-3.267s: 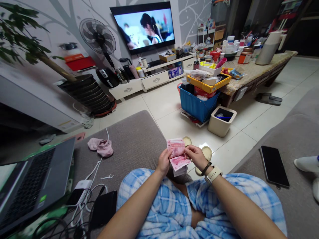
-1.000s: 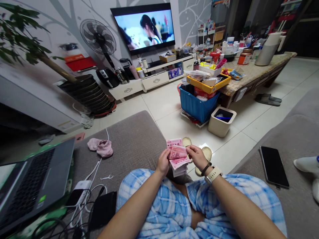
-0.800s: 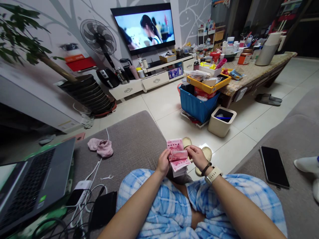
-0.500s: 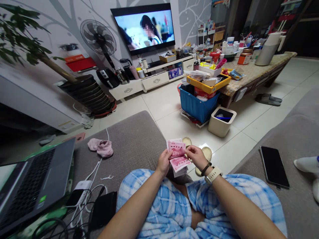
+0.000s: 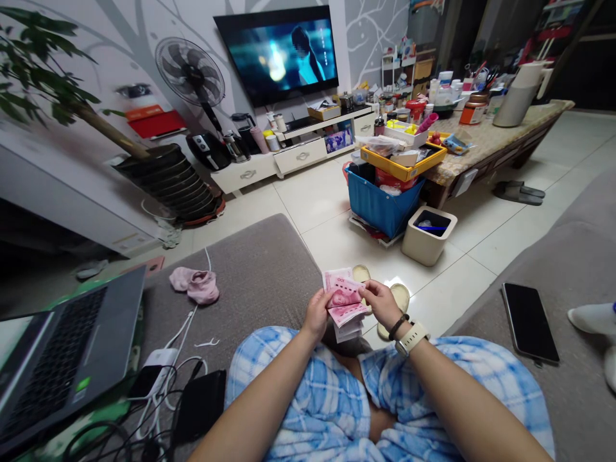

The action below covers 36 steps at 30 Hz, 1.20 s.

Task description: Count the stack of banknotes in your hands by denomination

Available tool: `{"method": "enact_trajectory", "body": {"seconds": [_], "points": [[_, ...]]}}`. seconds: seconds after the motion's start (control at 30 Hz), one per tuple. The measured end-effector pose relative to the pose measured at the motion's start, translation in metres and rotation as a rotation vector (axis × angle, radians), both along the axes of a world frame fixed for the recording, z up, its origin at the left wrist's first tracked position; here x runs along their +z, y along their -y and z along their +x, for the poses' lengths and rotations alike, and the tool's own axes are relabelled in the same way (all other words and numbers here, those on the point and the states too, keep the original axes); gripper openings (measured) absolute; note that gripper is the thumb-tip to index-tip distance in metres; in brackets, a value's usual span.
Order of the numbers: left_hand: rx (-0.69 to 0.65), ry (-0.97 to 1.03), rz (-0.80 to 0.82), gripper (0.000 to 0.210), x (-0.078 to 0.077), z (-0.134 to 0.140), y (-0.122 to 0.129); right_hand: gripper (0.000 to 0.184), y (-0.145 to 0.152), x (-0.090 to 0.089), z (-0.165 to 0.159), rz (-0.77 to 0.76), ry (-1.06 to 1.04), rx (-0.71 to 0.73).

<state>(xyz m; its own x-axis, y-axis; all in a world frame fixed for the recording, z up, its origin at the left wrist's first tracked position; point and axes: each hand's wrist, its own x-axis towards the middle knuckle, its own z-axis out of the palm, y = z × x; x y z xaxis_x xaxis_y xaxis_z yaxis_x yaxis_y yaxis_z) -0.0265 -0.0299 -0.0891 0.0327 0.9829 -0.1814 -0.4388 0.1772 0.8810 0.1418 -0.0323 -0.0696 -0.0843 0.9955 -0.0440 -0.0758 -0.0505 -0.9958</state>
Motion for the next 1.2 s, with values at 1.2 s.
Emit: {"method": "enact_trajectory", "body": {"seconds": [1.2], "points": [[0.153,0.085,-0.077,0.04,0.011,0.018,0.002,0.027,0.005,-0.016,0.025,-0.124,-0.006,0.036]]}}
